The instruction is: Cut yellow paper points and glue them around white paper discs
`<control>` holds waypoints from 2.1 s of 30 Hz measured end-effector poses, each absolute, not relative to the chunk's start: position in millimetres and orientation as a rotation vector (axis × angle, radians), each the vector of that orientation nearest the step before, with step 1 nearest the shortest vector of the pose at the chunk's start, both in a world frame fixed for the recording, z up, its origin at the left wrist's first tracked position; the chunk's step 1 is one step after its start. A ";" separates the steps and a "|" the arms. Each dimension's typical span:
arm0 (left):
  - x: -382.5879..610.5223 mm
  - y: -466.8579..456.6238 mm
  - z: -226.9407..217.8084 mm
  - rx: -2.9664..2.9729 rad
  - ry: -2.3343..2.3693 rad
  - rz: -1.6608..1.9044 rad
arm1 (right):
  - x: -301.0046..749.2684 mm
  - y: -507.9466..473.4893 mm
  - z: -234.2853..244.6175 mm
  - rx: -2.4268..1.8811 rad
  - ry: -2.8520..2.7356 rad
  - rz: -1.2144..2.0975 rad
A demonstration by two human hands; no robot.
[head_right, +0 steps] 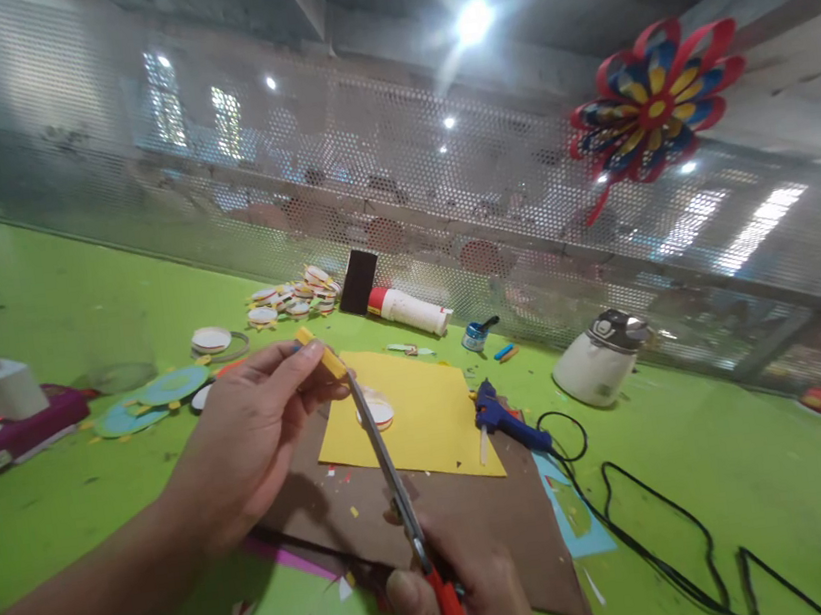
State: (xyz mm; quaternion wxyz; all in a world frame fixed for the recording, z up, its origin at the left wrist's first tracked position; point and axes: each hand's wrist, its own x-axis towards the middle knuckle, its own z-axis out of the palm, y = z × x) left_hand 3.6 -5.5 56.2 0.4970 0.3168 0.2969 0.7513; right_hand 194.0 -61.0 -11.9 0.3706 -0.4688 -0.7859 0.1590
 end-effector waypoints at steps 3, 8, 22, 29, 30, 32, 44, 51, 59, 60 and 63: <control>4.0 -6.3 56.8 0.778 0.718 1.818 | 193.9 -61.0 -10.2 -1.228 -2.018 0.499; 5.9 -8.0 57.6 0.810 0.737 1.834 | 193.1 -60.0 -8.7 -1.201 -2.035 0.482; 6.8 -8.3 57.6 0.826 0.782 1.803 | 195.2 -58.2 -8.7 -1.178 -2.037 0.424; 6.6 -7.6 56.4 0.808 0.766 1.794 | 195.3 -57.8 -14.1 -1.172 -2.005 0.370; 6.5 -7.7 56.2 0.808 0.765 1.793 | 195.3 -58.0 -14.5 -1.177 -1.992 0.351; 6.5 -7.9 55.8 0.811 0.765 1.794 | 195.3 -58.8 -14.8 -1.187 -1.972 0.313; 5.5 -6.9 56.0 0.803 0.762 1.788 | 194.3 -58.5 -8.8 -1.169 -2.043 0.459; 5.0 -6.5 56.9 0.788 0.751 1.798 | 195.6 -60.2 -7.0 -1.214 -2.025 0.440; 4.5 -6.3 55.7 0.802 0.741 1.793 | 194.5 -58.0 -8.9 -1.160 -2.019 0.472; 4.3 -6.3 55.6 0.803 0.739 1.793 | 194.1 -57.9 -8.8 -1.151 -2.009 0.494; 3.1 -5.9 55.4 0.809 0.745 1.796 | 193.6 -58.0 -5.9 -1.140 -2.013 0.507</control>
